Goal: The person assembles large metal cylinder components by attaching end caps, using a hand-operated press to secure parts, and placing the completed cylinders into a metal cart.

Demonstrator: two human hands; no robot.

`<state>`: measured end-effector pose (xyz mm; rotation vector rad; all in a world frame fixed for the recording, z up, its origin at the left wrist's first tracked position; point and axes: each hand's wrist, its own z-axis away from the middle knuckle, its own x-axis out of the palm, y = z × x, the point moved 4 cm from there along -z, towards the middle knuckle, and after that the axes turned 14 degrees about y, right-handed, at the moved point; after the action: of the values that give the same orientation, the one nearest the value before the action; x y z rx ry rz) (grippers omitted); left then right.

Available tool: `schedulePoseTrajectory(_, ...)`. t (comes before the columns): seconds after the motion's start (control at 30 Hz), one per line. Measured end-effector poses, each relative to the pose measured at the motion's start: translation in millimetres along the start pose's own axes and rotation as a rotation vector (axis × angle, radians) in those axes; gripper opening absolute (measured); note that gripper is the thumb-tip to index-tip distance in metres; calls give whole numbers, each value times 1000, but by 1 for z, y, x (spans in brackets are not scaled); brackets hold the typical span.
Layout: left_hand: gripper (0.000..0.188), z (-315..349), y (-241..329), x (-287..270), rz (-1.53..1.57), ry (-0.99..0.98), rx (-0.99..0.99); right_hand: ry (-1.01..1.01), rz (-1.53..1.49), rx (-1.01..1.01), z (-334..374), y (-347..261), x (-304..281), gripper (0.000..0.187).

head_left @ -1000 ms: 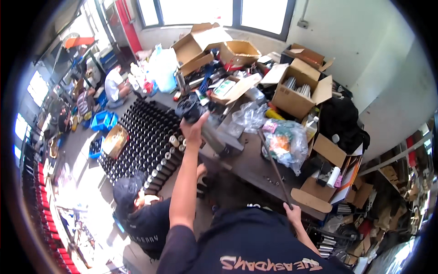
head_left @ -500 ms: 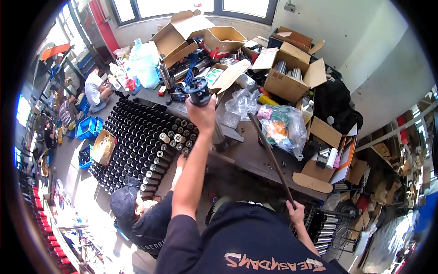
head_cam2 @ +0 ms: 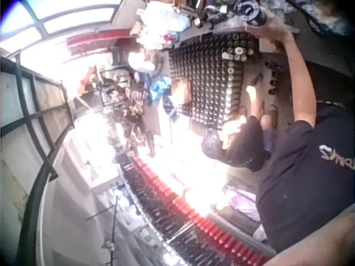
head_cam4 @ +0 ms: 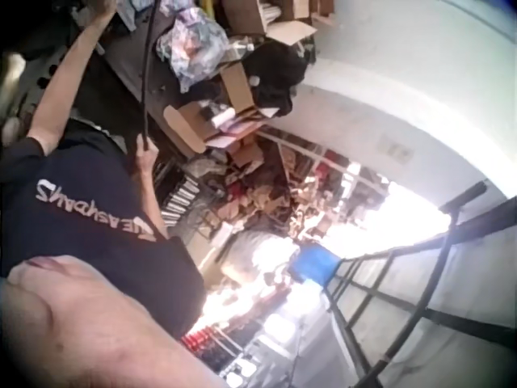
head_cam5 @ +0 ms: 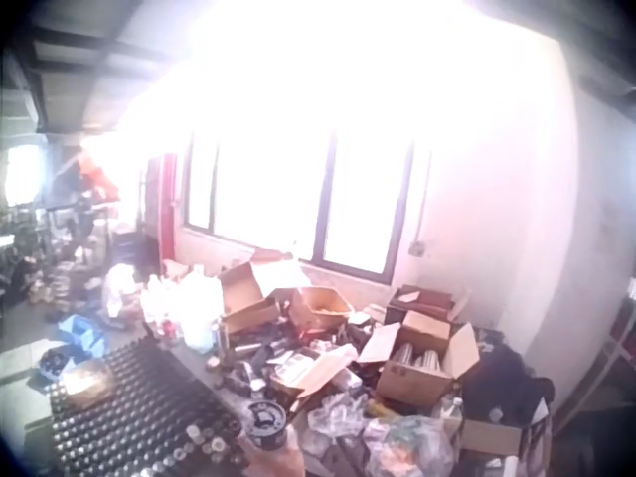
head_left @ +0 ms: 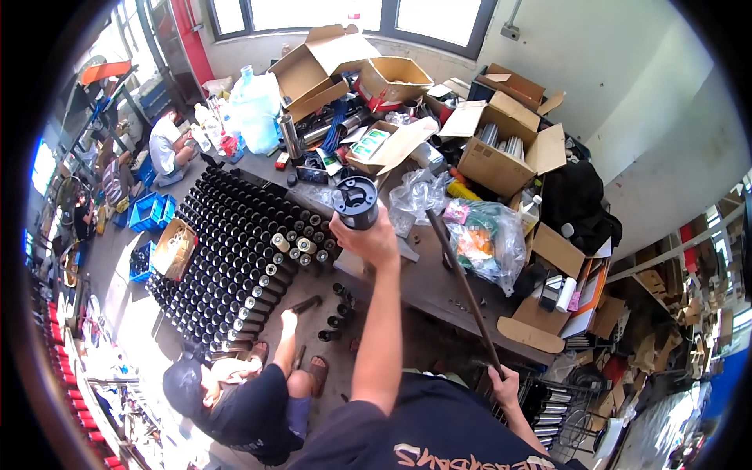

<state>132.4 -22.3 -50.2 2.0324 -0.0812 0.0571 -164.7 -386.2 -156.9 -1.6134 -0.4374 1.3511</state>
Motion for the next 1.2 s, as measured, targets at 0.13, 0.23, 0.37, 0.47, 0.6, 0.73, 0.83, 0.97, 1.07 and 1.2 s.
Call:
schedulePoseTrajectory(0.13,54,-11,-12,7,382,-561,-167,-21,-1,-52,-17,-3,-7,34)
schedulePoseTrajectory(0.23,41,-27,-8,14,476,-1119,-325,-50,46,-115,-44,-8,-15,33)
schedulePoseTrajectory(0.37,80,-33,-5,21,406,-1467,-434,-67,65,-224,-103,-39,-30,29)
schedulePoseTrajectory(0.47,83,-41,-18,26,418,-1568,-479,-83,248,-626,-178,-87,-55,20)
schedulePoseTrajectory(0.6,73,-30,-3,36,468,-1589,-453,257,389,-1011,-265,-189,-78,34)
schedulePoseTrajectory(0.73,64,-35,-31,35,467,-1490,-462,-8,631,-863,-181,-278,8,66)
schedulePoseTrajectory(0.83,55,-55,-49,20,531,-1303,-422,-636,258,-895,-30,-273,40,94)
schedulePoseTrajectory(0.97,57,-42,-41,-16,408,-797,-168,-729,392,-1434,-20,-321,36,48)
schedulePoseTrajectory(1.07,56,-13,-21,-67,111,-248,-16,-634,510,-2221,2,-363,51,26)
schedulePoseTrajectory(1.2,56,46,-4,-56,417,-633,-292,-1024,345,-2421,102,-402,166,14)
